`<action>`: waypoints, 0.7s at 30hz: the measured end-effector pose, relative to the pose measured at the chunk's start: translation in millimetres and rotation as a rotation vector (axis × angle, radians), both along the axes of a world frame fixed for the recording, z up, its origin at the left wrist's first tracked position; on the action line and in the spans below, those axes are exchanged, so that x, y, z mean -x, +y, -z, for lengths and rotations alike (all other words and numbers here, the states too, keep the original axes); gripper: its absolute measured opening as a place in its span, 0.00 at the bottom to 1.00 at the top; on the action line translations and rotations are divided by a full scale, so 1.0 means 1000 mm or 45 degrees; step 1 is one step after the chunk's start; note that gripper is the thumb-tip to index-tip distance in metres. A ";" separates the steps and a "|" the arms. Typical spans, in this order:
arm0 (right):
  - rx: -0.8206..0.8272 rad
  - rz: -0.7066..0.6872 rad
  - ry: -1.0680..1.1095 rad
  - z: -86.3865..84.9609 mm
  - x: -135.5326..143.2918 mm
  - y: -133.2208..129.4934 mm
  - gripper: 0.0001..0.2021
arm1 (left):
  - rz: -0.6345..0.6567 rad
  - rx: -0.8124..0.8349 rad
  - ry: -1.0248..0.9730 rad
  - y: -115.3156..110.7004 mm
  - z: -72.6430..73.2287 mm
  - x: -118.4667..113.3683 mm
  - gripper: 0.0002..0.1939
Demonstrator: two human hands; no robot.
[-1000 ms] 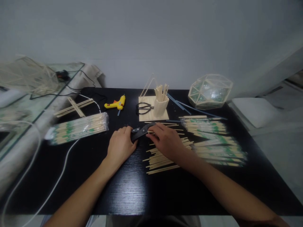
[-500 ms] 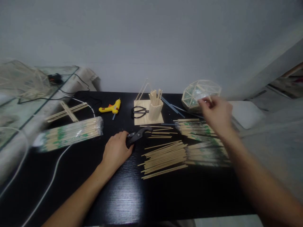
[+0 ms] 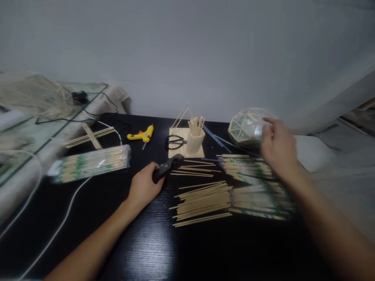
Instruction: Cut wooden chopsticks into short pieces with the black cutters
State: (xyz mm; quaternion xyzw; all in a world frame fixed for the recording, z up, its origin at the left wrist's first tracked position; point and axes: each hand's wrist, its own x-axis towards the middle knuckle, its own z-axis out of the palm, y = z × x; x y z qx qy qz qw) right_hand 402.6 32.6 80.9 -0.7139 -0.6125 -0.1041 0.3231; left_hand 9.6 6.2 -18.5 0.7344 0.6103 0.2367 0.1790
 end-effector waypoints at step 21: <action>0.405 -1.152 1.266 0.006 0.165 -0.042 0.10 | 0.067 0.038 -0.533 -0.002 -0.007 -0.002 0.13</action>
